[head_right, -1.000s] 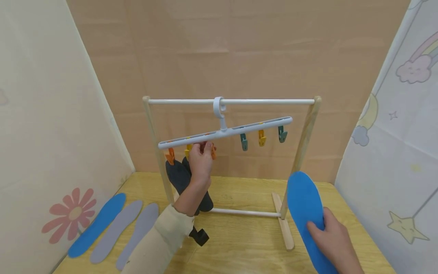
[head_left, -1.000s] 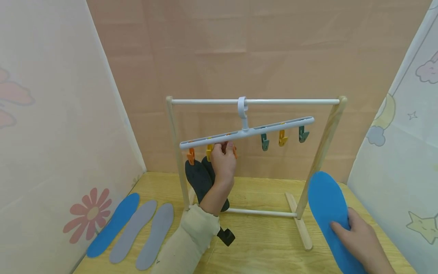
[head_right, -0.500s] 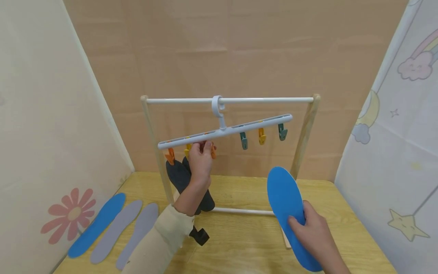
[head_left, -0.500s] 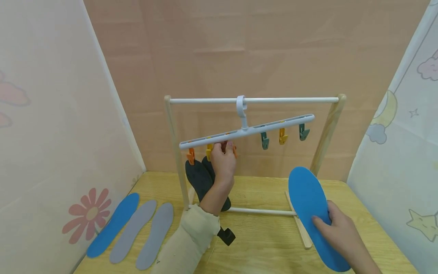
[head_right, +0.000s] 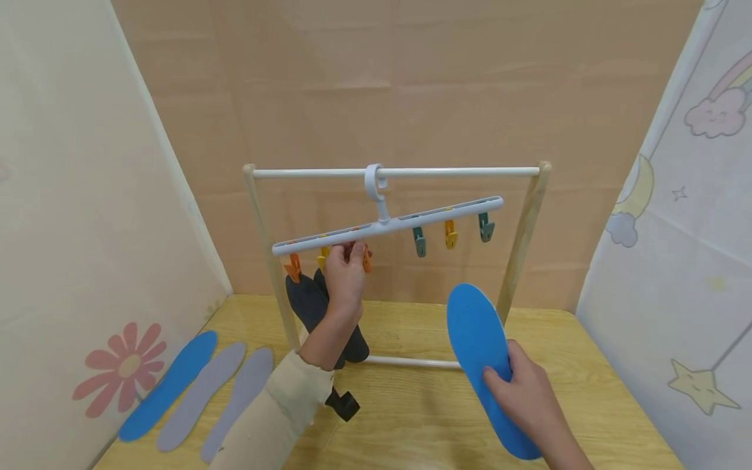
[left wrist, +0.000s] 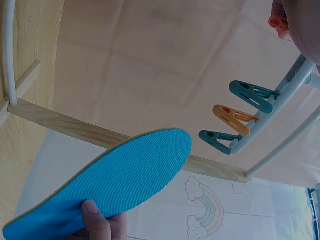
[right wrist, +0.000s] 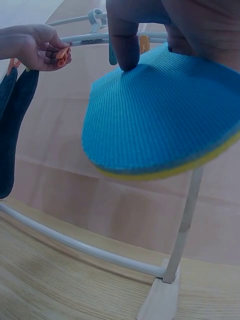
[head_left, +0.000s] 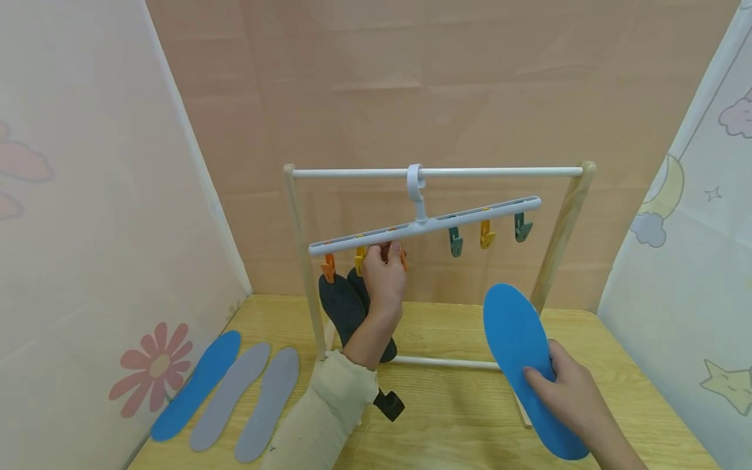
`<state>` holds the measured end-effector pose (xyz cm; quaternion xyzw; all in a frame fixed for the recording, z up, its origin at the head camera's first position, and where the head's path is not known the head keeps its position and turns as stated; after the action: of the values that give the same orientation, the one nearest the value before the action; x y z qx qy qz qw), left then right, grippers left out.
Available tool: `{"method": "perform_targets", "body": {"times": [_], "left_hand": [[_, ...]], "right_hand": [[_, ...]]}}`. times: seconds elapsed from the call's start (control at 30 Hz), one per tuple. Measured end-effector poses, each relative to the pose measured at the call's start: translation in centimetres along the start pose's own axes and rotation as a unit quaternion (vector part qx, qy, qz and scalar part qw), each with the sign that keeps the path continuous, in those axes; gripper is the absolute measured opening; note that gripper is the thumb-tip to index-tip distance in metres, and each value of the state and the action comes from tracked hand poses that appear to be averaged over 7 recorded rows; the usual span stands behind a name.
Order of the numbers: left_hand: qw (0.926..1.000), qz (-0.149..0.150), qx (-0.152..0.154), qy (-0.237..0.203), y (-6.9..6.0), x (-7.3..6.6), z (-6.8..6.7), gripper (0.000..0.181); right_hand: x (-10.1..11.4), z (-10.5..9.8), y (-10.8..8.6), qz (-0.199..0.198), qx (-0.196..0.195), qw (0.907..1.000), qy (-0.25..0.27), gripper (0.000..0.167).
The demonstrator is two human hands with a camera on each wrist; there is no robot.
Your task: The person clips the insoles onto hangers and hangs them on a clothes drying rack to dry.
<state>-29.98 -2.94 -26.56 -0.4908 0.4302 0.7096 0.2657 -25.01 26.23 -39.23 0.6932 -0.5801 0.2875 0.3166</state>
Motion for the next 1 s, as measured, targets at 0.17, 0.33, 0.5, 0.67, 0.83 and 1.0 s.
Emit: {"method": "perform_targets", "body": {"times": [0.17, 0.33, 0.5, 0.67, 0.83, 1.0], "left_hand": [[1.0, 0.0, 0.002, -0.004, 0.0, 0.0, 0.0, 0.016], [1.0, -0.002, 0.003, -0.006, 0.0, 0.1, 0.0, 0.016], [0.9999, -0.002, 0.004, -0.01, 0.0, 0.1, 0.0, 0.016], [0.9999, -0.006, 0.006, -0.008, 0.0, 0.1, 0.0, 0.016], [0.9999, -0.005, 0.007, -0.011, 0.1, 0.3, 0.0, 0.017], [0.9999, -0.002, 0.01, -0.012, 0.0, 0.2, 0.0, 0.018]], "right_hand": [[0.5, 0.3, 0.1, -0.009, -0.002, 0.9999, 0.006, 0.049], [1.5, 0.9, 0.1, -0.028, -0.01, 0.9995, 0.012, 0.049], [2.6, 1.6, 0.3, -0.044, -0.01, 0.9988, 0.021, 0.049], [3.6, 2.2, 0.5, -0.054, -0.011, 0.9979, 0.034, 0.045], [4.3, 2.6, 0.8, -0.063, -0.006, 0.9972, 0.039, 0.049], [4.6, 2.8, 1.0, -0.064, 0.0, 0.9969, 0.047, 0.048]]}}
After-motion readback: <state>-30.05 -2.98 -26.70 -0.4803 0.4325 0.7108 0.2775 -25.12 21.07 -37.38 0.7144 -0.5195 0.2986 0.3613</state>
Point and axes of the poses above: each hand's wrist, its own y-axis towards the middle knuckle, its own z-axis out of the palm, x = y × z, the point moved 6 cm from there along y, towards the middle knuckle, and after that the axes turned 1 degree about y, right-handed, at the moved point
